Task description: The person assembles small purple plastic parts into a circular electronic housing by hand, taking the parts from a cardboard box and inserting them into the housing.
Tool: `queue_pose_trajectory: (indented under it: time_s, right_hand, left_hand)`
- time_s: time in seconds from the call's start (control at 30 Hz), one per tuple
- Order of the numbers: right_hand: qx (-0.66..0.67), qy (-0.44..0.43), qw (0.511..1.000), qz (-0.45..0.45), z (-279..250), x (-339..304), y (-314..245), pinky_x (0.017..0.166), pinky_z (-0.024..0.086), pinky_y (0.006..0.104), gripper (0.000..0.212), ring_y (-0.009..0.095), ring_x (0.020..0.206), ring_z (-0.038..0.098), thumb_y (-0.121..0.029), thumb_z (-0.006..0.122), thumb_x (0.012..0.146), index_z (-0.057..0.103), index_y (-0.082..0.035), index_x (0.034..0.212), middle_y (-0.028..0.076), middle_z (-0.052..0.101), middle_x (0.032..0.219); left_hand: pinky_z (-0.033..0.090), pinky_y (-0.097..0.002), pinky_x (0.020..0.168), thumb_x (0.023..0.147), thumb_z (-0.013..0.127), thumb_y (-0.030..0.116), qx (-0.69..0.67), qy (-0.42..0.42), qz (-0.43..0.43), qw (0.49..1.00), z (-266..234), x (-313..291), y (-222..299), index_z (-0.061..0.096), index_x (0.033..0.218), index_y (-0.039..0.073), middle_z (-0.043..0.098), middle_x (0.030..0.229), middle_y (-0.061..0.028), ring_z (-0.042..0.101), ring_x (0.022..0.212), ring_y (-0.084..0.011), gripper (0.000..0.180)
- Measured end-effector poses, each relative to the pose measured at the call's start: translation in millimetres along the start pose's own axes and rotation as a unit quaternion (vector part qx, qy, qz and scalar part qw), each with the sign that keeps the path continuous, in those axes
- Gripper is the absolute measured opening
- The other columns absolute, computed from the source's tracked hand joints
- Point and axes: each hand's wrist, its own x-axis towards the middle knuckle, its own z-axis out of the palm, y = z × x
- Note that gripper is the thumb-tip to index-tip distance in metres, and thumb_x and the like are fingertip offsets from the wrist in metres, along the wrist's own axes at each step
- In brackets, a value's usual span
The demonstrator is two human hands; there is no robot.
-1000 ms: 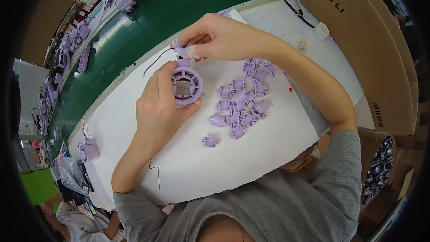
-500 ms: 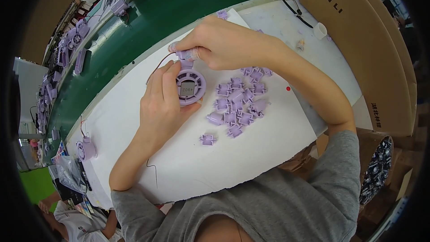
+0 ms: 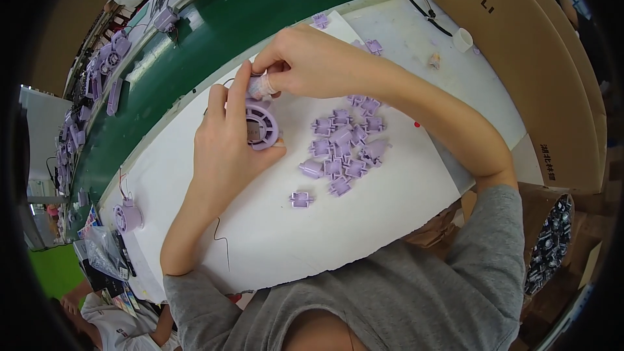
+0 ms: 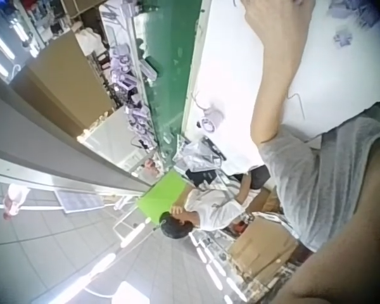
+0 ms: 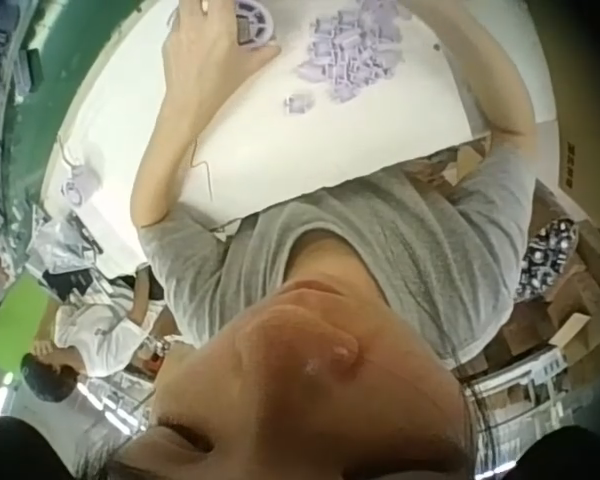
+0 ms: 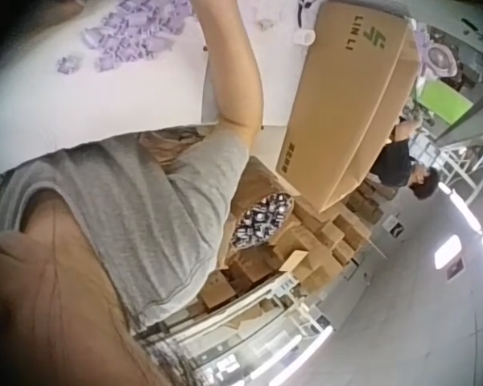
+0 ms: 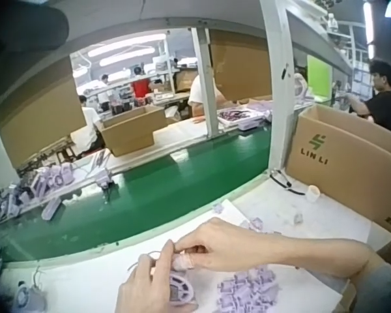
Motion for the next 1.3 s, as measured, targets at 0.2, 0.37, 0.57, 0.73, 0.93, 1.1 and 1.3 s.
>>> queue_pose_trajectory:
  time_s: [0.2, 0.37, 0.57, 0.73, 0.93, 1.1, 1.3]
  right_hand:
    - [-0.236, 0.062, 0.949, -0.201, -15.9, 2.5, 24.8, 0.062, 0.044, 0.0331, 0.016, 0.024, 0.068, 0.056, 0.004, 0.051, 0.073, 0.061, 0.004, 0.086, 0.012, 0.061, 0.079]
    - [-0.212, -0.045, 0.972, -0.095, -33.4, -1.1, 16.3, 0.067, 0.044, 0.0343, 0.014, 0.026, 0.074, 0.056, 0.002, 0.05, 0.075, 0.06, 0.004, 0.085, 0.012, 0.061, 0.083]
    - [0.052, 0.007, 0.988, -0.146, -23.0, 4.0, 15.5, 0.085, 0.044, 0.0303, 0.046, 0.017, 0.094, 0.06, -0.008, 0.057, 0.076, 0.052, -0.009, 0.122, 0.009, 0.06, 0.106]
    - [0.072, 0.058, 0.987, -0.129, 2.7, 4.3, 1.9, 0.074, 0.046, 0.0265, 0.053, 0.012, 0.074, 0.059, 0.003, 0.053, 0.07, 0.054, -0.012, 0.12, 0.008, 0.065, 0.081]
    - [0.256, 0.2, 0.936, -0.135, 6.2, 8.0, -8.1, 0.073, 0.047, 0.0237, 0.038, 0.011, 0.077, 0.059, 0.007, 0.056, 0.075, 0.051, -0.001, 0.112, 0.009, 0.062, 0.098]
    - [0.223, 0.261, 0.934, -0.097, -22.2, 17.8, 24.2, 0.09, 0.039, 0.0306, 0.046, 0.016, 0.103, 0.053, -0.009, 0.058, 0.082, 0.042, -0.004, 0.125, 0.011, 0.057, 0.113]
    - [0.212, 0.123, 0.968, -0.058, -16.8, 22.6, 53.0, 0.087, 0.043, 0.0292, 0.035, 0.018, 0.103, 0.055, -0.005, 0.057, 0.082, 0.051, -0.003, 0.117, 0.01, 0.056, 0.115]
  left_hand:
    - [0.049, -0.0324, 0.047, 0.047, 0.076, 0.014, -0.014, -0.023, -0.015, 1.0, -1.1, 5.7, -9.3, 0.041, 0.121, 0.004, 0.045, 0.088, -0.0103, 0.056, 0.07, -0.0254, 0.083]
    - [0.042, -0.0258, 0.037, 0.05, 0.074, 0.013, 0.132, 0.027, 0.06, 0.989, 5.8, -5.2, -2.7, 0.047, 0.119, 0.009, 0.048, 0.089, -0.0089, 0.045, 0.057, -0.0187, 0.075]
    - [0.037, -0.019, 0.035, 0.064, 0.058, 0.008, 0.295, 0.099, 0.137, 0.94, 19.9, -7.0, 2.4, 0.056, 0.113, 0.012, 0.053, 0.091, -0.0091, 0.042, 0.061, -0.0159, 0.049]
    - [0.048, -0.0249, 0.047, 0.048, 0.074, 0.015, 0.279, 0.061, 0.114, 0.952, 18.0, -9.3, 8.7, 0.053, 0.118, 0.013, 0.05, 0.102, -0.0154, 0.047, 0.07, -0.0228, 0.073]
    - [0.05, -0.0297, 0.052, 0.051, 0.075, 0.014, 0.162, -0.01, 0.078, 0.984, 10.0, -3.0, 5.3, 0.045, 0.123, 0.014, 0.046, 0.101, -0.013, 0.047, 0.078, -0.0262, 0.078]
    - [0.047, -0.0397, 0.074, 0.051, 0.075, 0.017, -0.004, -0.12, -0.021, 0.993, -20.6, 16.3, -39.7, 0.044, 0.119, 0.009, 0.047, 0.098, -0.014, 0.053, 0.089, -0.0325, 0.075]
    - [0.054, -0.0356, 0.055, 0.056, 0.068, 0.034, 0.085, -0.162, -0.298, 0.937, -93.9, 33.8, -217.7, 0.049, 0.118, 0.007, 0.054, 0.102, -0.0154, 0.059, 0.083, -0.027, 0.071]
